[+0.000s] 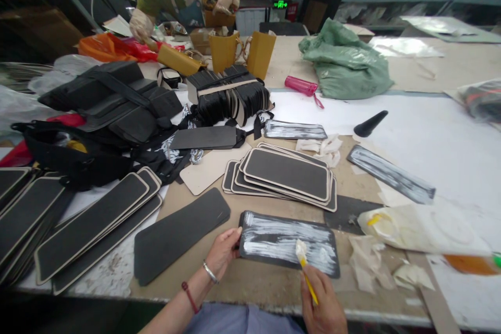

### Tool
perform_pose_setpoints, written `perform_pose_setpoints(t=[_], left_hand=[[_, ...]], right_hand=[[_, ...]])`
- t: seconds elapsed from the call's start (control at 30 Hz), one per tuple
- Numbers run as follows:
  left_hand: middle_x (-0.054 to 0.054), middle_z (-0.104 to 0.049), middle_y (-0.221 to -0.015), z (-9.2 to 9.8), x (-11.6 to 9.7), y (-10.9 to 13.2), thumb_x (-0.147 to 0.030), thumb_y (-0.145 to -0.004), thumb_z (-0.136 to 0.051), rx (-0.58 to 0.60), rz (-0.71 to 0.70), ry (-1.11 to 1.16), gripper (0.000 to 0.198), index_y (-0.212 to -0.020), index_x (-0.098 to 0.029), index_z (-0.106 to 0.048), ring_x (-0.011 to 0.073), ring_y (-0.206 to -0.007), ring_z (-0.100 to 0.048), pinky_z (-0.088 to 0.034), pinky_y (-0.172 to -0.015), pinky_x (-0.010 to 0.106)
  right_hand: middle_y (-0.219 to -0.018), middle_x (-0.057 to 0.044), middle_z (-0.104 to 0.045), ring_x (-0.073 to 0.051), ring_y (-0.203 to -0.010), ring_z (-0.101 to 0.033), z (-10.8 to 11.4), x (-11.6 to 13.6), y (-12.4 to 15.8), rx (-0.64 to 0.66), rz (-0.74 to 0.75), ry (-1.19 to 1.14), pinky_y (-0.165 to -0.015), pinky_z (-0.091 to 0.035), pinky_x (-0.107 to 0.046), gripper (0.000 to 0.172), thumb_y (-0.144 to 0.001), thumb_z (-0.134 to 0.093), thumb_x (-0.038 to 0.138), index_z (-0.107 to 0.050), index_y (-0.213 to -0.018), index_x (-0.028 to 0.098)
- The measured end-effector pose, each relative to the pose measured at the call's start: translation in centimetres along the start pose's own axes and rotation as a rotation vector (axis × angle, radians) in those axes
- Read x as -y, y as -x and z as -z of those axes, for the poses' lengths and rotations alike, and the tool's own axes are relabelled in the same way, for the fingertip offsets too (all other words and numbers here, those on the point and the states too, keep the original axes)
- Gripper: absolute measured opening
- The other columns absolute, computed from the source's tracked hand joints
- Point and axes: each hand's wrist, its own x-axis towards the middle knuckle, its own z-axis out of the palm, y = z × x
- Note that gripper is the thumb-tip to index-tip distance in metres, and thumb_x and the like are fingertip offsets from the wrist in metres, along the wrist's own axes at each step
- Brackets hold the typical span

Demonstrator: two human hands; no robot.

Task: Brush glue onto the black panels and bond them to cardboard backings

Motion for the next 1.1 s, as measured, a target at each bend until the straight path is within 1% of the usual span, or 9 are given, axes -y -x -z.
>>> perform_pose_setpoints(t=[0.17, 0.27, 0.47, 0.77, 0.97, 1.1], left_hand=[[0.001, -0.059, -0.061, -0.1, -0.1, -0.1, -0.055, -0.052, -0.074, 0.018, 0.022, 0.004, 0.047, -0.07, -0.013, -0.062, 0.0121, -0.056, -0.053, -0.044, -0.051, 0.024], [0.002, -0.059, -0.064, 0.1, -0.2, -0.3, -0.053, -0.051, -0.075, 0.013, 0.034, -0.009, 0.048, -0.073, -0.013, -0.063, 0.0119, -0.058, -0.053, -0.045, -0.051, 0.024], [0.003, -0.059, -0.066, 0.4, -0.1, -0.6, -0.05, -0.053, -0.075, 0.044, 0.058, -0.024, 0.045, -0.075, -0.012, -0.063, 0.0123, -0.062, -0.053, -0.047, -0.055, 0.025], [0.001, -0.057, -0.062, 0.5, -0.3, -0.9, -0.046, -0.052, -0.076, 0.019, 0.06, -0.012, 0.041, -0.069, -0.012, -0.061, 0.0115, -0.058, -0.051, -0.047, -0.052, 0.025], [0.0, -0.056, -0.061, 0.4, -0.2, -1.1, -0.046, -0.049, -0.077, 0.007, 0.076, 0.002, 0.042, -0.068, -0.013, -0.06, 0.0119, -0.058, -0.052, -0.046, -0.051, 0.025], [0.0, -0.057, -0.062, 0.3, -0.3, -1.0, -0.049, -0.048, -0.077, 0.002, 0.081, 0.002, 0.045, -0.071, -0.014, -0.06, 0.012, -0.059, -0.053, -0.046, -0.051, 0.024]], right_hand=[[-0.09, -0.006, -0.063, -0.017, -0.078, -0.063, 0.0, -0.1, 0.1, 0.001, 0.011, 0.002, -0.068, -0.053, -0.027, 0.023, -0.09, -0.041, 0.034, -0.055, -0.102, 0.02], [-0.09, -0.006, -0.063, -0.017, -0.078, -0.064, -0.1, -0.1, 0.1, 0.003, 0.001, -0.005, -0.068, -0.053, -0.027, 0.024, -0.09, -0.041, 0.035, -0.055, -0.103, 0.02], [-0.088, -0.006, -0.063, -0.017, -0.077, -0.064, 0.2, 0.1, -0.4, -0.008, 0.018, 0.001, -0.069, -0.053, -0.028, 0.023, -0.09, -0.04, 0.033, -0.056, -0.101, 0.02], [-0.089, -0.006, -0.063, -0.017, -0.077, -0.064, 0.0, -0.1, 0.0, -0.008, 0.008, -0.005, -0.067, -0.053, -0.026, 0.023, -0.09, -0.041, 0.032, -0.055, -0.103, 0.021], [-0.088, -0.006, -0.063, -0.016, -0.076, -0.064, 0.1, 0.0, 0.0, -0.015, 0.008, -0.006, -0.066, -0.053, -0.025, 0.022, -0.09, -0.041, 0.033, -0.055, -0.101, 0.021], [-0.089, -0.006, -0.063, -0.016, -0.077, -0.064, 0.1, 0.1, 0.0, -0.026, 0.011, 0.011, -0.066, -0.053, -0.025, 0.022, -0.09, -0.041, 0.032, -0.056, -0.101, 0.02]])
